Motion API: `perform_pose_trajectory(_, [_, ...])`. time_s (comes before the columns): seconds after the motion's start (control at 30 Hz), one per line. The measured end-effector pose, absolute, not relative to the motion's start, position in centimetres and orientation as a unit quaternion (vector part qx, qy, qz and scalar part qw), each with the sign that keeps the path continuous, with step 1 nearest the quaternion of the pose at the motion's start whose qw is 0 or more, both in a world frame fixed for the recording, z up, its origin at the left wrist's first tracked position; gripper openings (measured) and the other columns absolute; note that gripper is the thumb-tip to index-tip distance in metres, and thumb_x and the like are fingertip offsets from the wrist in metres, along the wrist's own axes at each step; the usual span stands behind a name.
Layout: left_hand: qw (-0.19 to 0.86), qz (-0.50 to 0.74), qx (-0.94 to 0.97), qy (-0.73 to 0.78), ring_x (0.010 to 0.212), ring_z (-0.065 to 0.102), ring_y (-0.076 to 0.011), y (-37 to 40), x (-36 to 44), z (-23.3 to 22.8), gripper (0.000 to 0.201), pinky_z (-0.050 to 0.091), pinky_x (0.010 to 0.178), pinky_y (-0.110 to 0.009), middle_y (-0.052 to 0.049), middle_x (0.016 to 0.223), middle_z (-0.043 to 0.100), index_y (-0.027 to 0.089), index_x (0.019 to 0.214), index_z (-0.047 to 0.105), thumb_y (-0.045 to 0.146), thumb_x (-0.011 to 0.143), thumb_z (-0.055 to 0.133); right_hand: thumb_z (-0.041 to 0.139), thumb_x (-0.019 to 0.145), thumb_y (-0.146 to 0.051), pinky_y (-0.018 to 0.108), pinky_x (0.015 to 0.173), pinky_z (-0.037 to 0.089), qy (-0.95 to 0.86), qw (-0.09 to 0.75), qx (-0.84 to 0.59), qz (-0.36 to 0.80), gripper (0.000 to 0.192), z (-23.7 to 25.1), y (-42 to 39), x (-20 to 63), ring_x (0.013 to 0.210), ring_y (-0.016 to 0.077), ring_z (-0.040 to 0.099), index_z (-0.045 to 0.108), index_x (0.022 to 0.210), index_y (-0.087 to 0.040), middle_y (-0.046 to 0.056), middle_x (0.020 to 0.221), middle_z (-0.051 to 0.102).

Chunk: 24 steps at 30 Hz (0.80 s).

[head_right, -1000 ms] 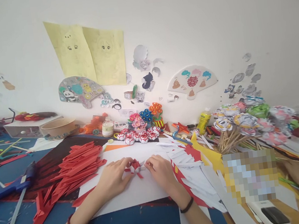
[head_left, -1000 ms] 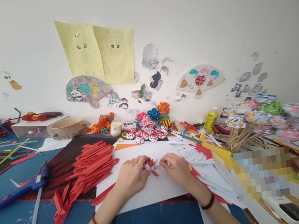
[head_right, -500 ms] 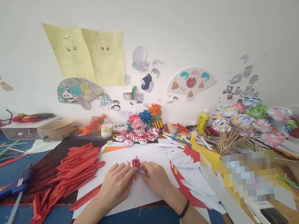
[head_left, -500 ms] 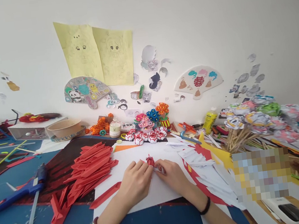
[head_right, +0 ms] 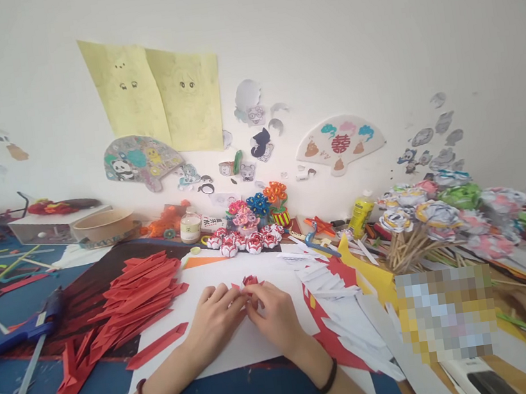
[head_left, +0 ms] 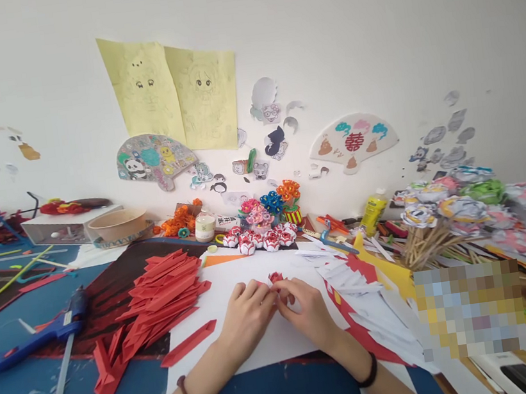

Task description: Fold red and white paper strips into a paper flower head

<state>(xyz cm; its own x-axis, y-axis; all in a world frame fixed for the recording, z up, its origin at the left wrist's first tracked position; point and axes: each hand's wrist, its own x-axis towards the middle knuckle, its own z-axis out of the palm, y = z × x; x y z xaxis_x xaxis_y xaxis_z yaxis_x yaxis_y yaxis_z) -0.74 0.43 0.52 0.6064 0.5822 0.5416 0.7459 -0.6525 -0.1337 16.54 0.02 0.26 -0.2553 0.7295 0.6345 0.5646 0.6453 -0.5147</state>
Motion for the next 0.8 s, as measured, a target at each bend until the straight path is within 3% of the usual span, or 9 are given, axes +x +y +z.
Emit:
perform_pose_trajectory(0.37, [0.176,-0.272,-0.872,-0.366,0.085,0.049,-0.0193,0.9,-1.3,0.6,0.009,0.029,0.073,-0.035,-0.001,0.093,0.064,0.021,0.102,0.058,0.021,0.094,0.054,0.066,0.086,-0.020,0.033,0.076,0.049,-0.811,0.440,-0.367,0.119,0.023,1.4,0.3,17.2,0.084,0.0199,0.057,0.061,0.108,-0.024,0.003,0.086,0.062])
perform_pose_trajectory(0.53, [0.181,-0.288,-0.861,-0.379,0.085,0.050,-0.0194,1.1,-1.8,0.8,0.012,0.028,0.076,-0.036,-0.001,0.089,0.065,0.023,0.102,0.060,0.028,0.097,0.051,0.065,0.088,-0.031,0.036,0.077,0.047,-0.820,0.405,-0.400,0.061,0.013,0.8,1.0,18.0,0.088,0.0222,0.057,0.066,0.098,-0.024,0.004,0.091,0.067])
perform_pose_trajectory(0.8, [0.184,-0.298,-0.859,-0.374,0.085,0.051,-0.0190,1.0,-1.8,0.6,0.014,0.028,0.080,-0.037,-0.001,0.084,0.067,0.024,0.099,0.062,0.032,0.097,0.051,0.059,0.092,-0.032,0.034,0.073,0.045,-0.846,0.377,-0.378,-0.020,0.016,0.1,1.4,18.3,0.083,0.0211,0.058,0.069,0.099,-0.021,0.004,0.086,0.070])
